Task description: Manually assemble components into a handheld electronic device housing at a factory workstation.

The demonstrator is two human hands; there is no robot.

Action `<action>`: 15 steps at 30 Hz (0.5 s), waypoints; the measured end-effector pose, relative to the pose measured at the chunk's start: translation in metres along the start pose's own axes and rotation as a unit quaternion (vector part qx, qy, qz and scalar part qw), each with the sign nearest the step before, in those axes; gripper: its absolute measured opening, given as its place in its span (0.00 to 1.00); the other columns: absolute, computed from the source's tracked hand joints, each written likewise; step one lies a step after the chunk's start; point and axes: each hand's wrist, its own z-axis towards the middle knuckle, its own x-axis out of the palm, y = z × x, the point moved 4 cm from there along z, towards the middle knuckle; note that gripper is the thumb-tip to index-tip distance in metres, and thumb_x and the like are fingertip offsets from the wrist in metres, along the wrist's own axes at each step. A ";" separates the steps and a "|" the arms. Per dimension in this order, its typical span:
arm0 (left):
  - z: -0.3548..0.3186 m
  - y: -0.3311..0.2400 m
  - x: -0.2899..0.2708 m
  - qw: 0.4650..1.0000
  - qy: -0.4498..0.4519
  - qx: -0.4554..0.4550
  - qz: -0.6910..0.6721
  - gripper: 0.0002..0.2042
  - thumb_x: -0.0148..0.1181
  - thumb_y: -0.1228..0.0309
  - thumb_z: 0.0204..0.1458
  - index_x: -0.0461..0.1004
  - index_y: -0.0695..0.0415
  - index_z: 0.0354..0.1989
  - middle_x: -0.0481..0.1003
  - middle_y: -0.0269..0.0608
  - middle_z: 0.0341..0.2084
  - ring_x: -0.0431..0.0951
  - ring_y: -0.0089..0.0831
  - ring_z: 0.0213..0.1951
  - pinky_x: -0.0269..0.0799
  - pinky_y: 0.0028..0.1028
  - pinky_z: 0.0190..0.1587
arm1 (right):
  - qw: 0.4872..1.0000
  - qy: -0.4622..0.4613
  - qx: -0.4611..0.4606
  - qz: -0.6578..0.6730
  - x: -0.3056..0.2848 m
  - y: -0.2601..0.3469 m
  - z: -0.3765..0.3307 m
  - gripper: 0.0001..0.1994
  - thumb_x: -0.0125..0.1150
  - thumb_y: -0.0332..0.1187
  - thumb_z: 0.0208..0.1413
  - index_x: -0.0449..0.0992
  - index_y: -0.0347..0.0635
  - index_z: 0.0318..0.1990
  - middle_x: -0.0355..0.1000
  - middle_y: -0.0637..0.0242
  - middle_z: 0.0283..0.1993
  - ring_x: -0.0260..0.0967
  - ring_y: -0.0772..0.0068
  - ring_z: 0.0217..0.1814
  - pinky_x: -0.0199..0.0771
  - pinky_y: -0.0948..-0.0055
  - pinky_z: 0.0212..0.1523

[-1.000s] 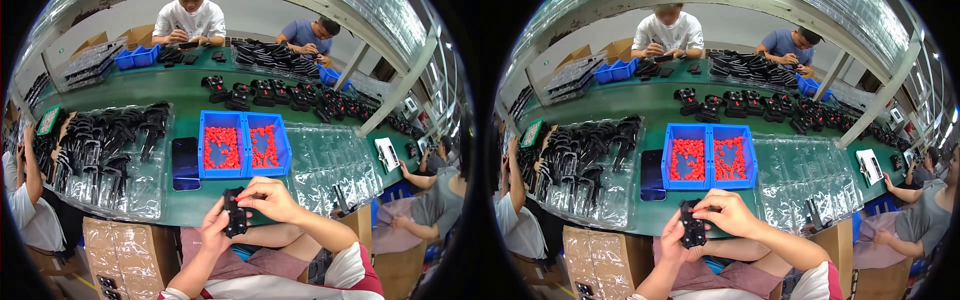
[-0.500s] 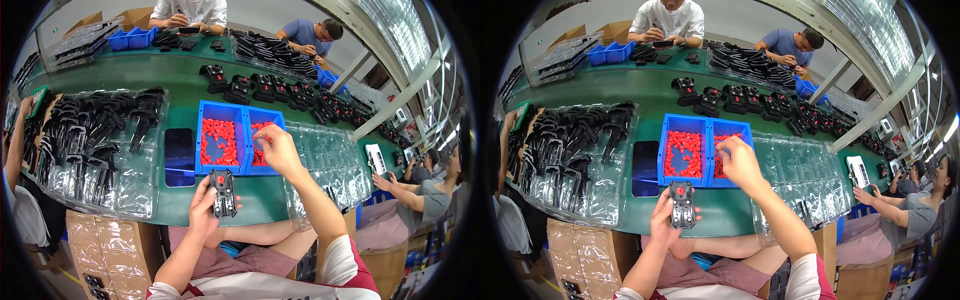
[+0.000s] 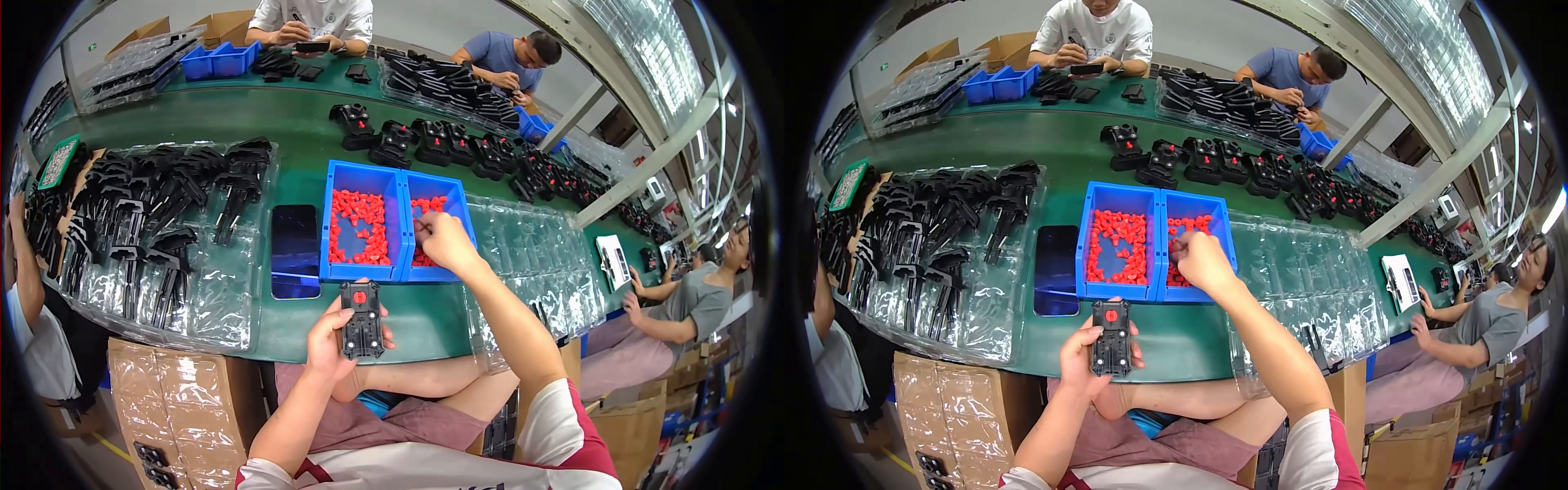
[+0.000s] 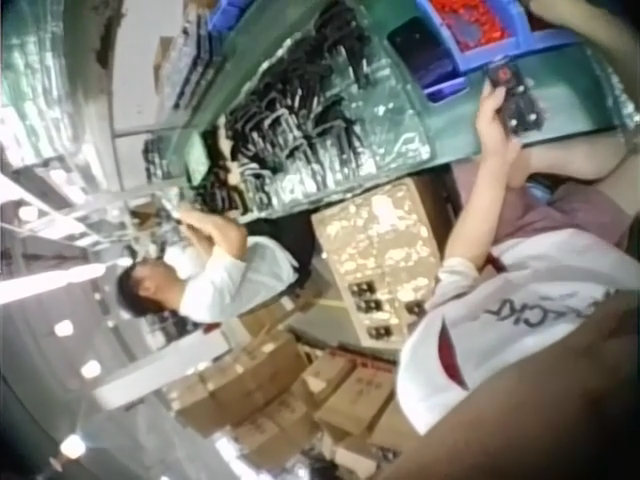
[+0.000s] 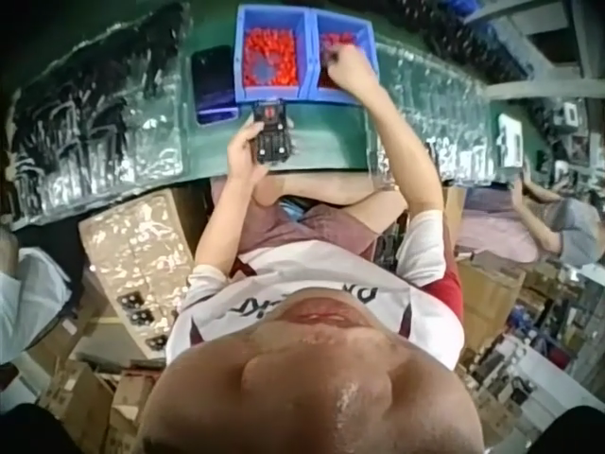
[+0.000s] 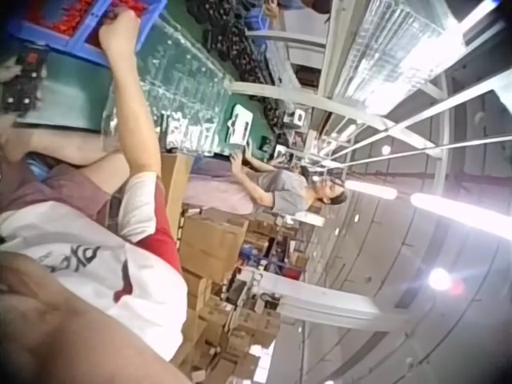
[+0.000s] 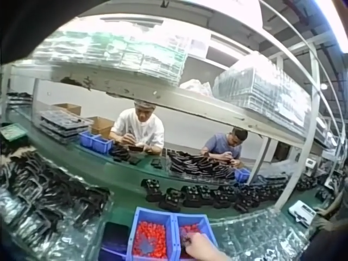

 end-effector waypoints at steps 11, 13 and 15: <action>0.001 0.001 0.005 0.997 -0.067 0.027 -0.041 0.29 0.45 0.71 0.54 0.51 0.60 0.67 0.71 0.58 0.46 0.79 0.47 0.36 0.80 0.43 0.35 | 0.956 0.070 -0.227 0.175 0.022 0.079 -0.093 0.07 0.65 0.24 0.49 0.81 0.36 0.38 0.73 0.67 0.29 0.66 0.76 0.24 0.69 0.77 0.27; 0.000 -0.001 0.004 0.994 -0.082 0.039 -0.053 0.29 0.45 0.72 0.54 0.51 0.60 0.67 0.70 0.58 0.47 0.79 0.46 0.36 0.81 0.42 0.36 | 0.955 0.090 -0.239 0.154 0.032 0.077 -0.099 0.07 0.66 0.23 0.48 0.81 0.37 0.37 0.72 0.68 0.28 0.66 0.76 0.24 0.68 0.78 0.26; -0.001 -0.001 0.002 0.999 -0.044 0.020 -0.002 0.29 0.45 0.73 0.55 0.52 0.59 0.67 0.70 0.57 0.48 0.79 0.44 0.37 0.82 0.39 0.35 | 0.950 0.082 -0.248 0.173 0.038 0.073 -0.100 0.08 0.67 0.23 0.47 0.81 0.37 0.36 0.70 0.69 0.27 0.65 0.76 0.24 0.67 0.78 0.25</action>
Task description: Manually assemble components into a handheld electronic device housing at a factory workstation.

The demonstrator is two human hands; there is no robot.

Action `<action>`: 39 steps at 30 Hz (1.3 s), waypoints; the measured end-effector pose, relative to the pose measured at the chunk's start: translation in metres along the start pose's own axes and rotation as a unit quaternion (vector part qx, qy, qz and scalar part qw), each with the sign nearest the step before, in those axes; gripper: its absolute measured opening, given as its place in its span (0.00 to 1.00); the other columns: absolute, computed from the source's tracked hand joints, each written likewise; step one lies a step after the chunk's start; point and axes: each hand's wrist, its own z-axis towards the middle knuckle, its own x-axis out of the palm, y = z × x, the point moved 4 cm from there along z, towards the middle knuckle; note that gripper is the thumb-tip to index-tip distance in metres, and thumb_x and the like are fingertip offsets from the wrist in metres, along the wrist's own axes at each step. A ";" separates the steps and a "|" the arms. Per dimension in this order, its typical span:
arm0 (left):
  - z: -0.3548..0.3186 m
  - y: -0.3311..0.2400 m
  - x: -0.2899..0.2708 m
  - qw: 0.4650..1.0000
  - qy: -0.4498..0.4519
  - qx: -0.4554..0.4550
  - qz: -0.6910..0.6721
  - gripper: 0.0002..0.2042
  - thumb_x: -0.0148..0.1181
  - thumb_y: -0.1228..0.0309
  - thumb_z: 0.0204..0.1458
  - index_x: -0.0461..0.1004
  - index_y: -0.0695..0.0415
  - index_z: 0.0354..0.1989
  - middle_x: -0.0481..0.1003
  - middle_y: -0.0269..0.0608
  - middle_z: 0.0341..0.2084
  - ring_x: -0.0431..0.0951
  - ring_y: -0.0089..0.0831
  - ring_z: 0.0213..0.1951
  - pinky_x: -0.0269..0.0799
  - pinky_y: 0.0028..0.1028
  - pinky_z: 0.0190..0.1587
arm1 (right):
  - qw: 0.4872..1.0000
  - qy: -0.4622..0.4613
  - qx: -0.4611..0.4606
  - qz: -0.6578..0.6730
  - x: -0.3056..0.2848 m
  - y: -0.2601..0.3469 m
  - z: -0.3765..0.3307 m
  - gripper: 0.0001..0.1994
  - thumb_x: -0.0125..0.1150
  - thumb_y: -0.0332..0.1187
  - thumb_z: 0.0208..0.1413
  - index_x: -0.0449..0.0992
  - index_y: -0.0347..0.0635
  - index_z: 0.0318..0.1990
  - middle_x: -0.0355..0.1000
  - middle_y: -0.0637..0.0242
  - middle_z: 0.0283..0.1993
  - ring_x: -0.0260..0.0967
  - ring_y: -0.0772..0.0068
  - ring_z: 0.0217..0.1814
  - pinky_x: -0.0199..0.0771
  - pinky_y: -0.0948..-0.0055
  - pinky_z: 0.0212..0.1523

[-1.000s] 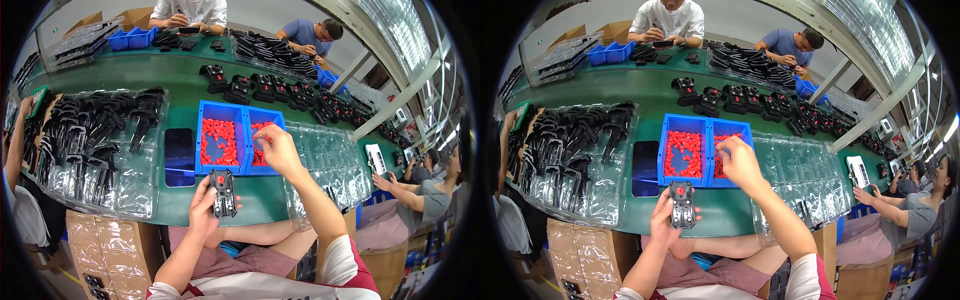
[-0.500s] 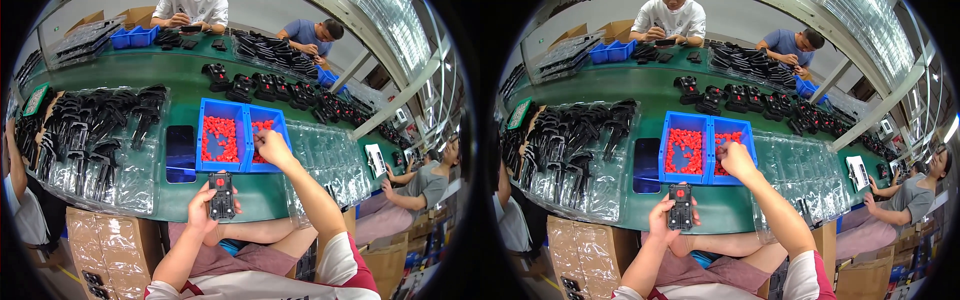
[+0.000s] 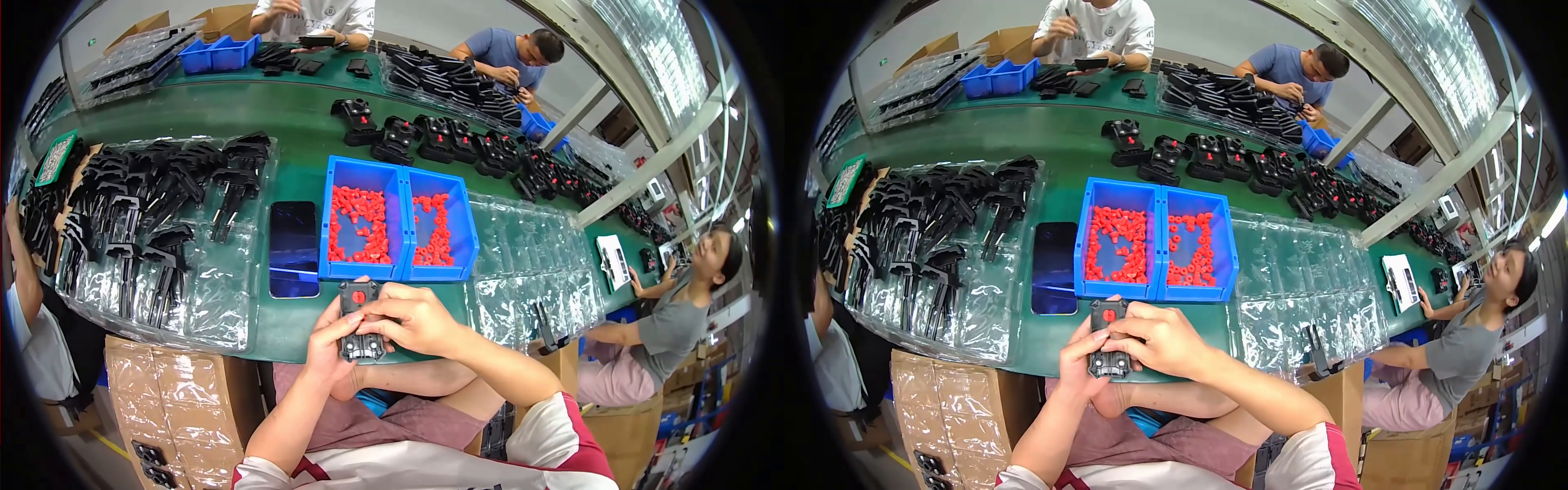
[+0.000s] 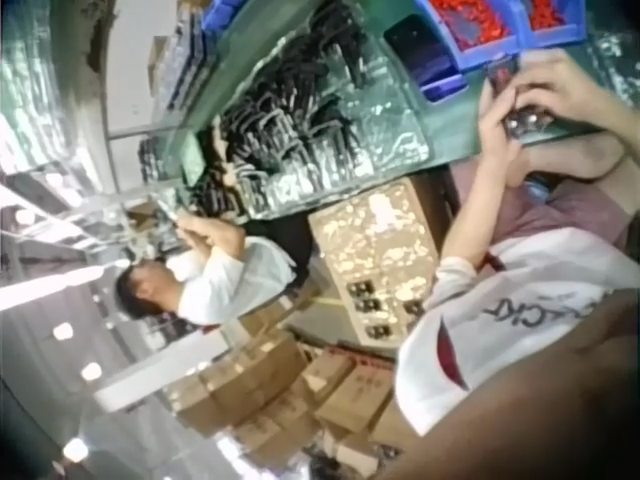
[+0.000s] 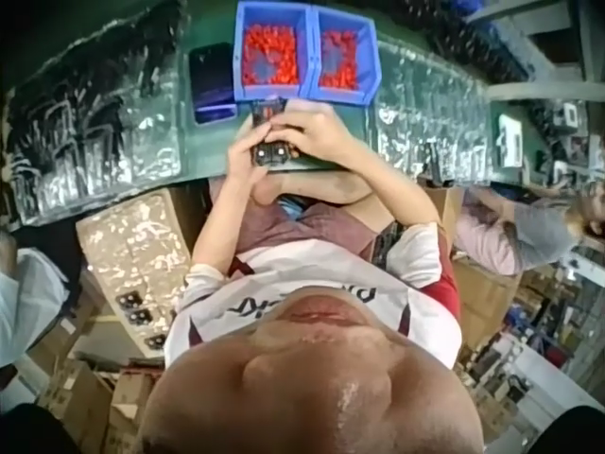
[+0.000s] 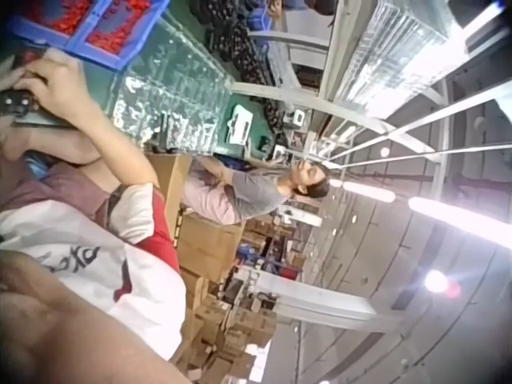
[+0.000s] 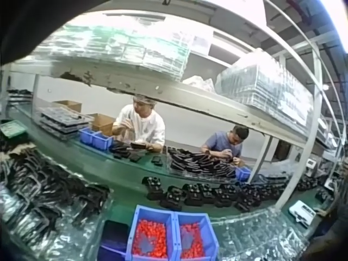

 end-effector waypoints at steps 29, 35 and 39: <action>0.006 -0.001 -0.001 0.998 0.023 0.003 -0.050 0.25 0.49 0.68 0.57 0.56 0.60 0.64 0.72 0.56 0.37 0.77 0.42 0.28 0.79 0.37 0.27 | 0.943 -0.032 0.029 -0.329 0.055 -0.018 0.245 0.09 0.59 0.36 0.47 0.78 0.40 0.31 0.75 0.60 0.28 0.72 0.50 0.29 0.72 0.59 0.32; -0.001 -0.008 0.003 0.994 0.033 0.017 -0.100 0.24 0.47 0.66 0.59 0.56 0.62 0.63 0.72 0.59 0.38 0.77 0.45 0.28 0.78 0.38 0.27 | 0.969 -0.174 -0.126 -0.120 -0.009 0.028 0.145 0.11 0.57 0.22 0.42 0.79 0.36 0.36 0.75 0.64 0.26 0.63 0.70 0.20 0.65 0.76 0.23; 0.005 0.000 0.004 0.988 0.067 0.003 -0.138 0.23 0.47 0.66 0.60 0.57 0.64 0.61 0.72 0.60 0.38 0.77 0.46 0.27 0.78 0.39 0.25 | 0.990 -0.130 -0.040 -0.023 -0.030 0.006 0.065 0.15 0.56 0.19 0.41 0.79 0.35 0.40 0.75 0.63 0.28 0.63 0.73 0.21 0.64 0.79 0.22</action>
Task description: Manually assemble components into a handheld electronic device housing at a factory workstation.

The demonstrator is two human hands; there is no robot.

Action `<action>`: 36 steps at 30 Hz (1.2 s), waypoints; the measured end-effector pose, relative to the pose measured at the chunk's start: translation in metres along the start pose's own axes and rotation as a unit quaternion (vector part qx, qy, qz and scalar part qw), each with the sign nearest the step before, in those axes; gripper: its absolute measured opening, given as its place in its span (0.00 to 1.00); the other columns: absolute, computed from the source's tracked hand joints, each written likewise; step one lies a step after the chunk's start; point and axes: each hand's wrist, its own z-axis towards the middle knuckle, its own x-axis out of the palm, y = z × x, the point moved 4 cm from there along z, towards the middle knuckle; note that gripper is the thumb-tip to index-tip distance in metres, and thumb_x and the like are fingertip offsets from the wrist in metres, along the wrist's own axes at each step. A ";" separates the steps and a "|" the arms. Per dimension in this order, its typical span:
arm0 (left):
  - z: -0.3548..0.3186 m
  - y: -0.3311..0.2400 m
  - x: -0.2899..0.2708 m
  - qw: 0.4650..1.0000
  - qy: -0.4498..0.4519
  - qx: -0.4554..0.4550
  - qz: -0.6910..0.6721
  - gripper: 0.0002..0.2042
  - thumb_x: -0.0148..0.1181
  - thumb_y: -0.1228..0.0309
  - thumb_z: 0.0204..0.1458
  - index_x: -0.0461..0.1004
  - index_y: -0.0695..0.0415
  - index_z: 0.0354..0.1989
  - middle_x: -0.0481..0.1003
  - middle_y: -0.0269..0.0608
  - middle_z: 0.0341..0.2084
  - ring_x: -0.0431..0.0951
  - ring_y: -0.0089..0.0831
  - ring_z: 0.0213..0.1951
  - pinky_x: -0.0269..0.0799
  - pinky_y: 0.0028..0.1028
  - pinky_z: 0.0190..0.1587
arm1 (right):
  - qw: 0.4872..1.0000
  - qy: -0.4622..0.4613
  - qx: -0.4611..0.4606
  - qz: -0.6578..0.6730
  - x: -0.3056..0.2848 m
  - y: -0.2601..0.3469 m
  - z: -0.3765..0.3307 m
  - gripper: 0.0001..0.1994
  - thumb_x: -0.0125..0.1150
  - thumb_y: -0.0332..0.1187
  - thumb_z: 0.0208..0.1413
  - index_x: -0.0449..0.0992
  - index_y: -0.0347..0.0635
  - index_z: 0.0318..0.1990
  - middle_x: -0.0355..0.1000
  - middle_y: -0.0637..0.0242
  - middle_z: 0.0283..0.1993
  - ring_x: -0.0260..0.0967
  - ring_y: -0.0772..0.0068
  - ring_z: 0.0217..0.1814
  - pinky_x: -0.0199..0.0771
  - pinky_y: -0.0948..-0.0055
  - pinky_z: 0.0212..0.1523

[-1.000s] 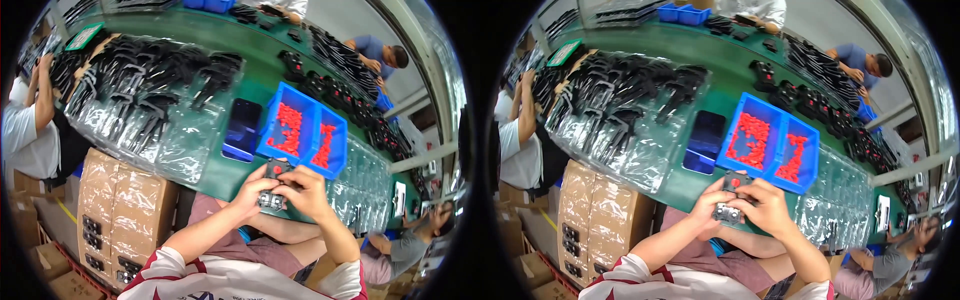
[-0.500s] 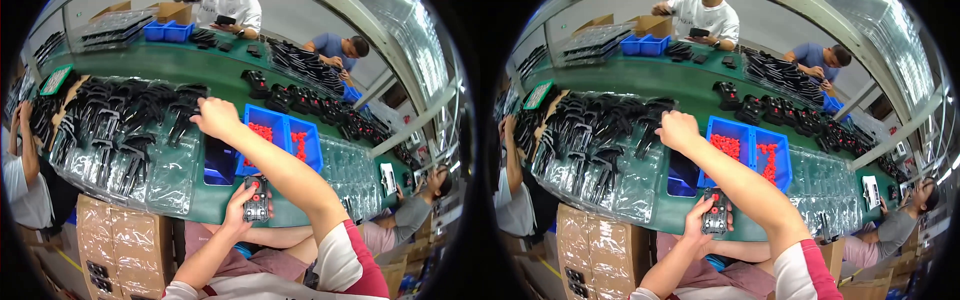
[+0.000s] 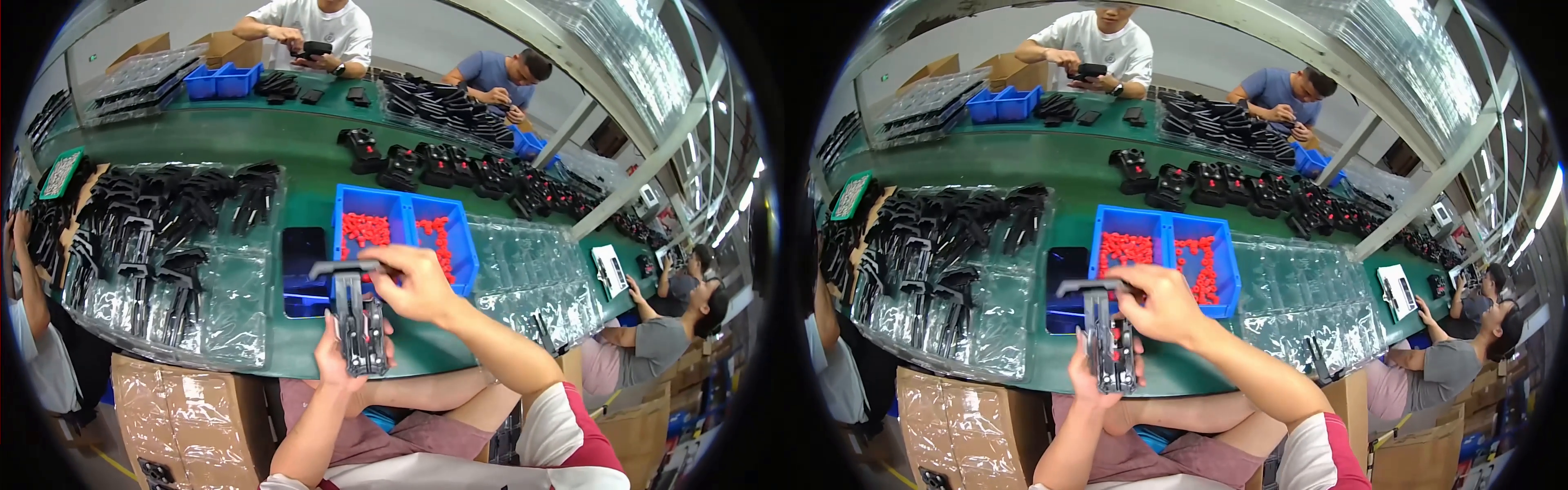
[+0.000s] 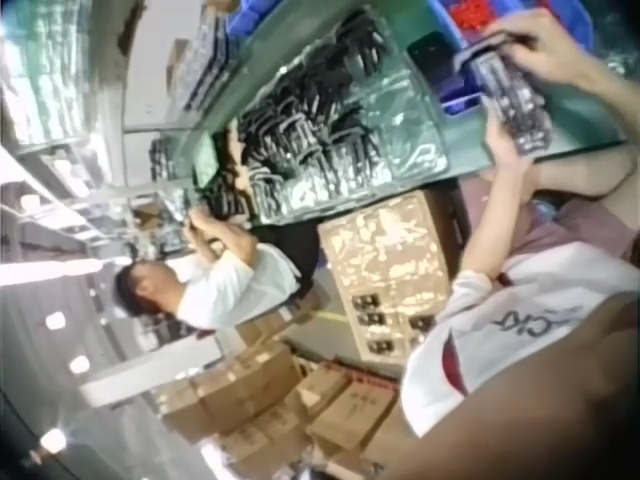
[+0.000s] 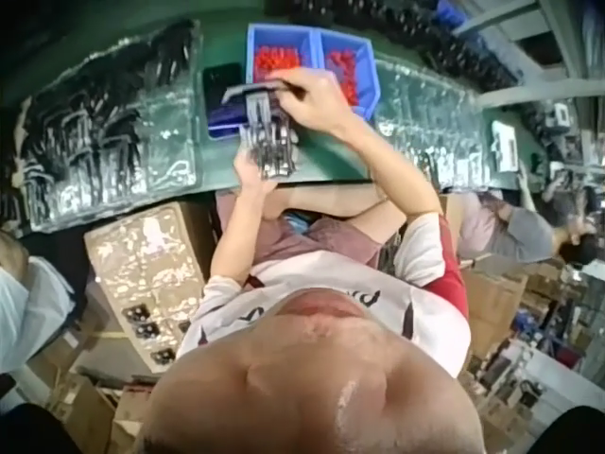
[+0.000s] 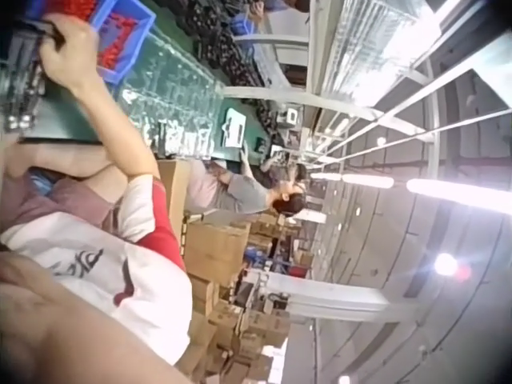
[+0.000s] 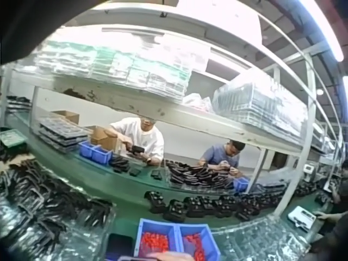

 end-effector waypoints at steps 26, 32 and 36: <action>-0.005 0.000 0.015 0.906 -0.131 0.125 0.384 0.14 0.49 0.74 0.55 0.62 0.62 0.49 0.74 0.56 0.33 0.77 0.38 0.24 0.77 0.31 0.21 | 0.977 -0.095 0.146 0.121 -0.003 -0.038 -0.161 0.19 0.43 0.37 0.66 0.78 0.33 0.31 0.73 0.59 0.38 0.64 0.68 0.33 0.66 0.70 0.38; -0.012 0.001 0.007 0.894 -0.138 0.125 0.407 0.15 0.50 0.74 0.55 0.62 0.62 0.51 0.74 0.54 0.33 0.77 0.37 0.24 0.77 0.30 0.23 | 0.907 -0.113 0.188 0.360 0.013 -0.022 -0.171 0.28 0.39 0.47 0.68 0.78 0.30 0.33 0.72 0.50 0.47 0.69 0.56 0.44 0.69 0.62 0.50; -0.008 -0.009 -0.009 0.886 -0.143 0.144 0.416 0.18 0.52 0.75 0.55 0.63 0.65 0.55 0.76 0.52 0.34 0.76 0.33 0.25 0.76 0.28 0.27 | 0.883 -0.084 0.102 0.451 0.023 -0.021 -0.157 0.33 0.34 0.54 0.67 0.76 0.26 0.43 0.68 0.43 0.53 0.71 0.51 0.49 0.70 0.58 0.53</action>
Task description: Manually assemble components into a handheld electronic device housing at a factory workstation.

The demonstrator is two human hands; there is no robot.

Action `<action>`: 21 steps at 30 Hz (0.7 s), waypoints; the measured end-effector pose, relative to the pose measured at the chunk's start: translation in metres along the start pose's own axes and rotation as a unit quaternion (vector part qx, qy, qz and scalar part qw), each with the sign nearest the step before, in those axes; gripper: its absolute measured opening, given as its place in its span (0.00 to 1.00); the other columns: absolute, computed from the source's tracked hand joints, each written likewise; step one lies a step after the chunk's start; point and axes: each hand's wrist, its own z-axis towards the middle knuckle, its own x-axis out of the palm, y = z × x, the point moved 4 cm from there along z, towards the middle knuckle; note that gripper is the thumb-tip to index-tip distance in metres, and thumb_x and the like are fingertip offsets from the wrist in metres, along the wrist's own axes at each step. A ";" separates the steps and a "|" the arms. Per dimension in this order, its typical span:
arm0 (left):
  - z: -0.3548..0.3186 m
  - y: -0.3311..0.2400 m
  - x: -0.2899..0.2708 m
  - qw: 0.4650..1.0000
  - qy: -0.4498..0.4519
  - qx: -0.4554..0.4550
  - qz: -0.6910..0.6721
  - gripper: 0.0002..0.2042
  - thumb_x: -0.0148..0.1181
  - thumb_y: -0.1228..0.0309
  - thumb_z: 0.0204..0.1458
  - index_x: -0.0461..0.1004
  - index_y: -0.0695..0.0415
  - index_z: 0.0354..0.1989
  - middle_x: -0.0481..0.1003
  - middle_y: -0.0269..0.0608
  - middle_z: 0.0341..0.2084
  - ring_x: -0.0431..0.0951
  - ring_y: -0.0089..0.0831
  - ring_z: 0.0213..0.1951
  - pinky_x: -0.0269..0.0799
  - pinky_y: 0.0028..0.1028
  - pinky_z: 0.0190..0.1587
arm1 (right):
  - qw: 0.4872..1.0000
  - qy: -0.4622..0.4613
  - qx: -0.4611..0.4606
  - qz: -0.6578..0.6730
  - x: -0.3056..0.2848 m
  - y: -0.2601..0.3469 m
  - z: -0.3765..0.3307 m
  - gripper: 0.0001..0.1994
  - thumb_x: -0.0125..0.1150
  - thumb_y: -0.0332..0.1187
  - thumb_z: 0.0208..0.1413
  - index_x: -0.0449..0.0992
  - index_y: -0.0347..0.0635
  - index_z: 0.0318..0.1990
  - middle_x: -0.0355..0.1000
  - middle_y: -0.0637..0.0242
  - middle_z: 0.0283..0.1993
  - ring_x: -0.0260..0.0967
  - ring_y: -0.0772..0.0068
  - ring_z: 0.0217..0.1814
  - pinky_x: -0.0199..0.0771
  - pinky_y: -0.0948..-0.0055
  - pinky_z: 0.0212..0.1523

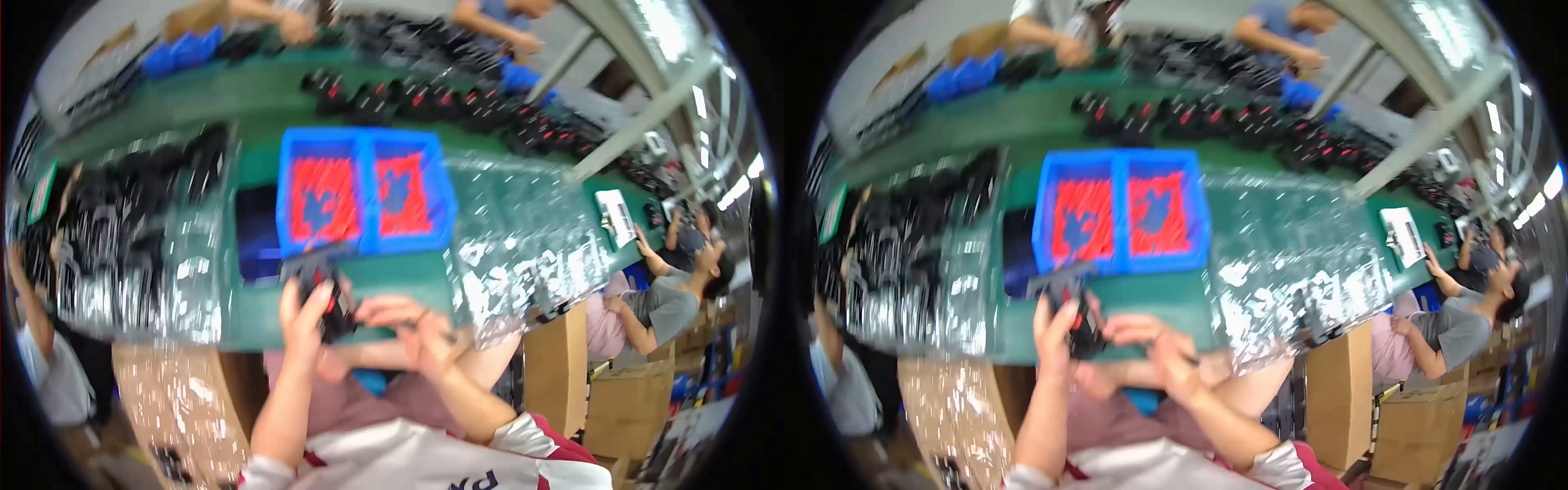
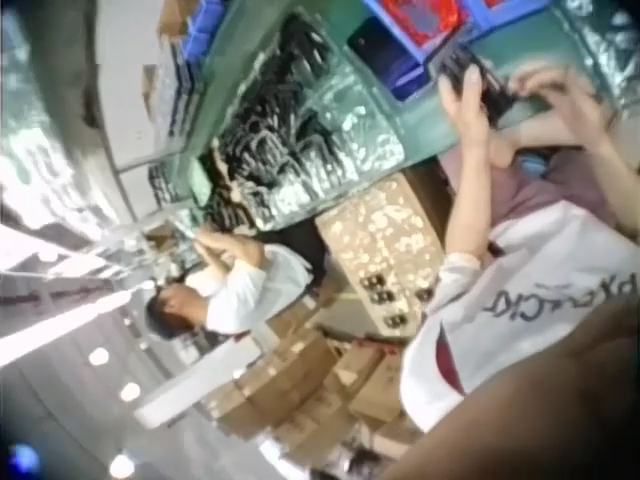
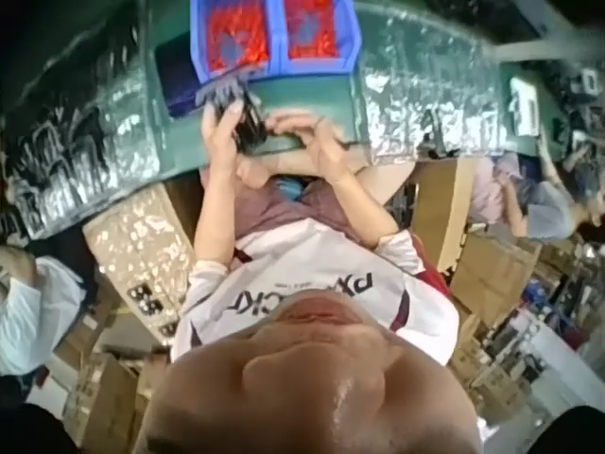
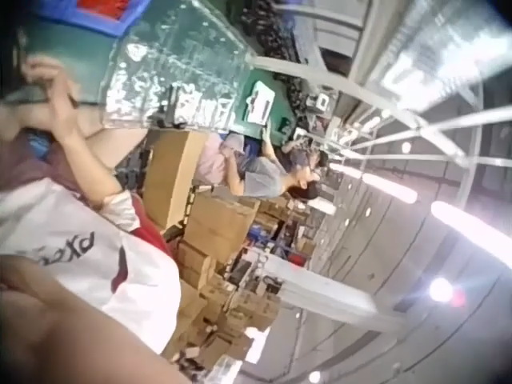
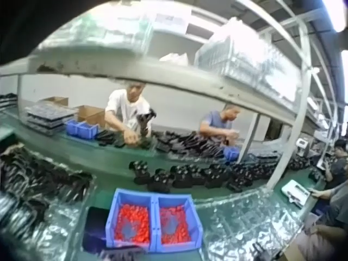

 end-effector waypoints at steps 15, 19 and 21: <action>-0.002 -0.009 0.019 1.000 -0.014 -0.002 0.017 0.14 0.55 0.73 0.55 0.69 0.62 0.49 0.77 0.46 0.33 0.75 0.27 0.26 0.74 0.23 0.30 | 0.988 -0.074 0.050 -0.122 0.006 0.017 -0.002 0.17 0.49 0.35 0.64 0.76 0.27 0.33 0.72 0.51 0.47 0.72 0.63 0.37 0.75 0.68 0.43; -0.010 0.003 -0.002 0.999 -0.047 0.002 0.021 0.15 0.52 0.72 0.55 0.65 0.63 0.50 0.75 0.49 0.33 0.76 0.32 0.25 0.75 0.28 0.27 | 0.980 -0.110 0.124 -0.107 0.014 0.009 -0.018 0.12 0.51 0.29 0.61 0.77 0.27 0.33 0.72 0.51 0.48 0.73 0.64 0.39 0.74 0.69 0.46; -0.010 -0.006 0.011 0.999 -0.040 0.029 0.006 0.15 0.50 0.73 0.55 0.64 0.62 0.50 0.75 0.49 0.32 0.75 0.32 0.23 0.75 0.28 0.24 | 0.980 -0.053 0.094 -0.165 0.012 0.020 -0.017 0.12 0.50 0.27 0.61 0.77 0.26 0.33 0.72 0.53 0.49 0.74 0.63 0.42 0.74 0.69 0.47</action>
